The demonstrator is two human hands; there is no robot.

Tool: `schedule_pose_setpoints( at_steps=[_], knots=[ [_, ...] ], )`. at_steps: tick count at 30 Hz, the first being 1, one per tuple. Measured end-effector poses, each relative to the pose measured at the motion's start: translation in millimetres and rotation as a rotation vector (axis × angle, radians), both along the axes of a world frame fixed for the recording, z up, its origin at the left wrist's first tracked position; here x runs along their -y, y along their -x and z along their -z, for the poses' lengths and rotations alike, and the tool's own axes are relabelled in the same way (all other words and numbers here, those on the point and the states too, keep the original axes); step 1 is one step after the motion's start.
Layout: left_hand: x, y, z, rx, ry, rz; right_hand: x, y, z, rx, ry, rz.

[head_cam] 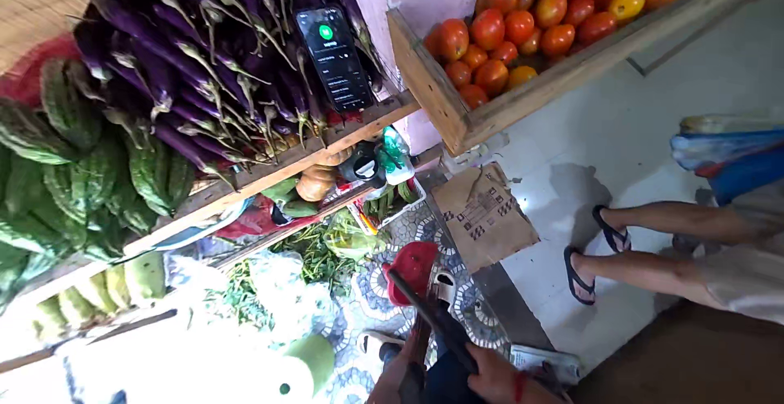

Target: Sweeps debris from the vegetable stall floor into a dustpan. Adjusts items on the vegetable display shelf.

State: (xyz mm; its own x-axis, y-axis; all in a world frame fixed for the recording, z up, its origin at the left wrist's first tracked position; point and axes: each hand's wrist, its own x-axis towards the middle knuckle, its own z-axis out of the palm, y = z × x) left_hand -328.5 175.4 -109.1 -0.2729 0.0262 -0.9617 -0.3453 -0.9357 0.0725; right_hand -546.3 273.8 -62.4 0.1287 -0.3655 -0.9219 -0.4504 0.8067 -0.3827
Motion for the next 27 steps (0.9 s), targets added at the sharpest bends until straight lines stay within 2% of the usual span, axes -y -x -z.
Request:
schedule_pose_setpoints(
  at_steps=[3,5,7,9,11,13,16,17,18,20,23,25,27],
  knots=[
    [4.5,22.7,-7.4,-0.004,-0.038,-0.11,46.2,-29.4,-23.5,0.063,0.027,-0.275],
    [3.5,20.7,-5.1,-0.017,-0.085,-0.236,66.2,-31.9,-21.6,0.171,0.075,-0.239],
    [2.4,9.0,-3.7,0.008,-0.037,-0.338,76.3,-24.9,-8.4,0.301,0.028,0.083],
    [-5.2,-3.1,-5.9,-0.094,0.043,-0.509,81.3,-23.0,8.9,0.272,-0.14,0.331],
    [-9.7,-1.8,-15.8,-0.191,0.096,-0.665,81.0,-29.3,26.1,0.225,-0.301,0.329],
    [-11.1,8.9,-29.8,-0.208,0.08,-0.742,72.9,-48.7,39.9,0.315,-0.409,0.443],
    [-10.0,23.2,-40.7,-0.112,-0.066,-0.789,66.7,-66.5,58.0,0.497,-0.495,0.94],
    [-7.0,27.0,-44.1,-0.013,-0.062,-0.78,67.7,-59.5,62.2,0.497,-0.533,0.998],
    [-4.5,23.4,-43.5,0.038,-0.057,-0.796,69.2,-45.6,65.5,0.436,-0.542,0.987],
    [-4.4,-0.9,-37.8,0.002,-0.005,-0.881,66.8,-5.4,60.4,0.265,-0.476,0.914],
    [-8.4,-51.8,-21.0,-0.263,-0.189,-1.208,50.9,79.7,33.4,0.006,-0.296,0.787],
    [-8.3,-69.4,-22.6,-0.268,-0.235,-1.216,41.3,141.8,15.5,-0.111,-0.174,0.767],
    [-7.2,-76.2,-23.7,-0.199,-0.253,-1.205,43.3,197.2,17.9,-0.223,-0.12,0.78]
  ],
)
